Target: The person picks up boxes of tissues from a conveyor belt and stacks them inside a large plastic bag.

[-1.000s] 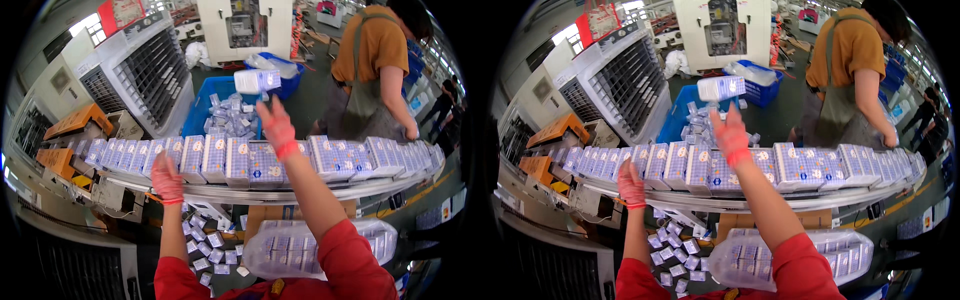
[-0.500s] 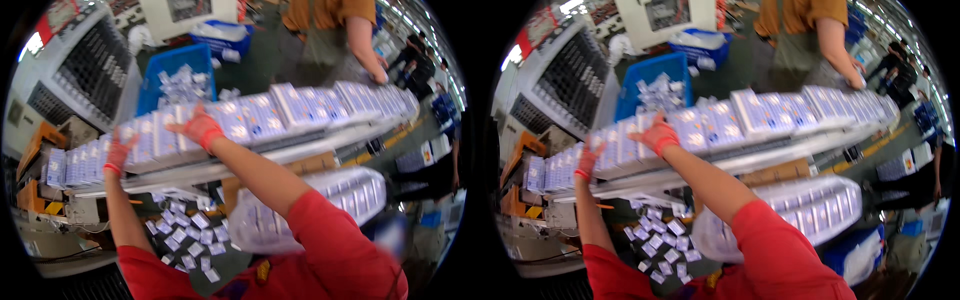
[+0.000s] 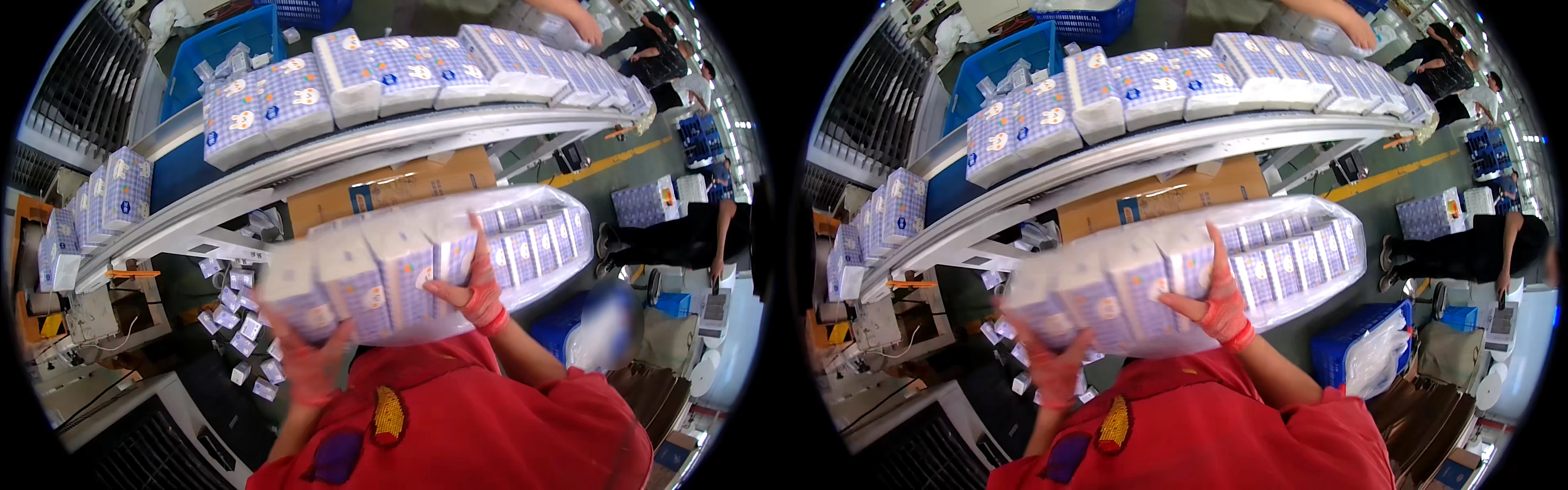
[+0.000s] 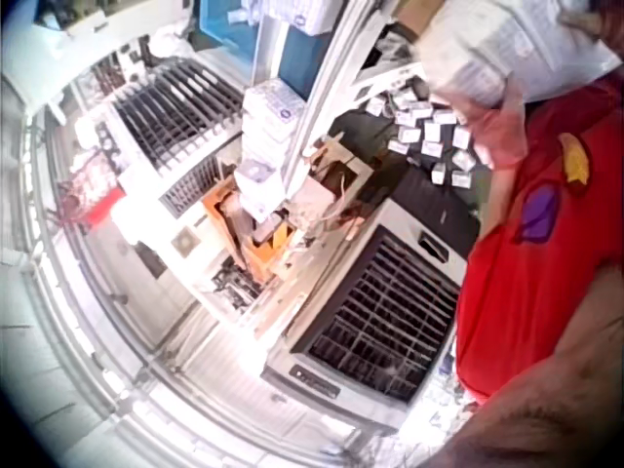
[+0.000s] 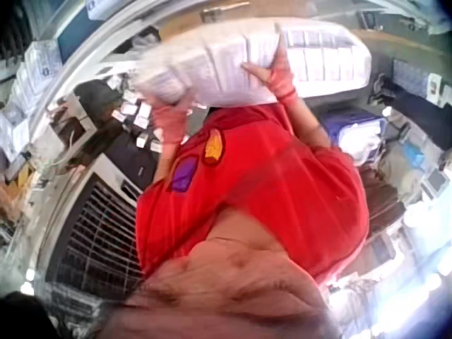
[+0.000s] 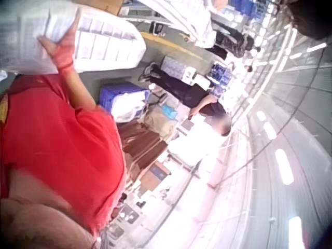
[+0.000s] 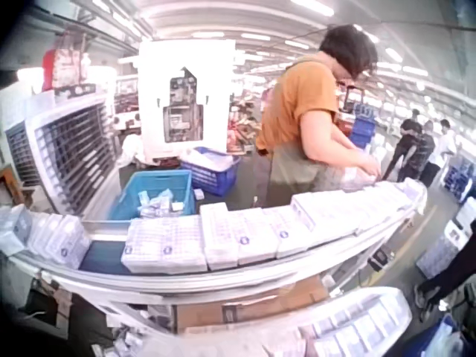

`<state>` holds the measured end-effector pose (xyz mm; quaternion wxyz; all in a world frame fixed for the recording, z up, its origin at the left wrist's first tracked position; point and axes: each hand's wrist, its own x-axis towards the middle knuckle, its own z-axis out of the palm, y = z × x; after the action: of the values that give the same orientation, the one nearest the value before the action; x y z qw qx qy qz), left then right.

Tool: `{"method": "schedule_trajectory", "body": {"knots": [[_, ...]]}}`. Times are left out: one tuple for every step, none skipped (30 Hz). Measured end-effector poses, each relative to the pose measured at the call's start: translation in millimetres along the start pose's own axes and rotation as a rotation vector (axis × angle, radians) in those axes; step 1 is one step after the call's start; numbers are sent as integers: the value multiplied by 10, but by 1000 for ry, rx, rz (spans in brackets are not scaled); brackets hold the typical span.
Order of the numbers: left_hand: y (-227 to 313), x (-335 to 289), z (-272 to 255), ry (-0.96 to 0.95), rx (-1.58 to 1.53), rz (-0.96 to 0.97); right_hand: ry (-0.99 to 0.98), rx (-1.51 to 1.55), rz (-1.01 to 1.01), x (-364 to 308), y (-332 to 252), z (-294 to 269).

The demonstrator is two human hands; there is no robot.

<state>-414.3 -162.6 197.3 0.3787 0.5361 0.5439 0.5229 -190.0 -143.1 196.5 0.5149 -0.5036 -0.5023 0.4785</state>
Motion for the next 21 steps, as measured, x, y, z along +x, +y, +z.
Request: {"method": "schedule_trajectory", "body": {"knots": [[-224,-189,140,-60,80,-47,52,21,69,-254,273,-119],[-473,-296,267,-115,153,-82,103,38,124,-387,544,-208],[-768,-359,357,-145,152,-172,89,-120,207,-439,791,-257],[-1067,-410,403,-173,150,-268,69,-279,296,-492,964,-281],[-1240,-386,439,-195,141,-354,97,-314,365,-445,1019,-252],[-1331,-364,413,-223,171,-358,75,-394,395,-420,1040,-287],[-1399,-337,364,-248,200,-362,49,-474,423,-387,1049,-314],[-1419,-297,316,-274,236,-365,24,-549,450,-367,1060,-318],[-1244,-222,261,-317,186,-386,-21,-714,601,-314,890,-250],[-1276,-209,177,-348,245,-352,-150,-882,578,-249,696,-185],[-1336,-215,21,-374,305,-315,-277,-1051,543,-162,489,-114],[-1427,-252,-157,-404,371,-285,-405,-1214,509,-112,409,-29],[-1593,-314,-354,-490,808,306,-180,-1343,-78,-262,507,138],[-1470,-371,-276,-293,725,-97,-320,-1038,-249,-218,684,270],[-1425,-432,-190,-194,693,-147,-511,-1174,-260,-121,618,557],[-1448,-460,-137,-87,651,-191,-526,-1114,-585,-102,597,753],[-1831,-645,-149,76,171,-286,-673,-1013,-590,-83,621,1002],[-2152,-760,-213,67,177,-450,-750,-1088,-660,-92,723,1144],[-2471,-888,-286,58,186,-616,-777,-1109,-635,-86,791,1178],[-2496,-893,-308,-79,454,-727,-795,-1132,-594,-69,845,1174],[-2341,-896,-183,60,562,-558,-780,-1121,-587,-53,869,1133]]}}
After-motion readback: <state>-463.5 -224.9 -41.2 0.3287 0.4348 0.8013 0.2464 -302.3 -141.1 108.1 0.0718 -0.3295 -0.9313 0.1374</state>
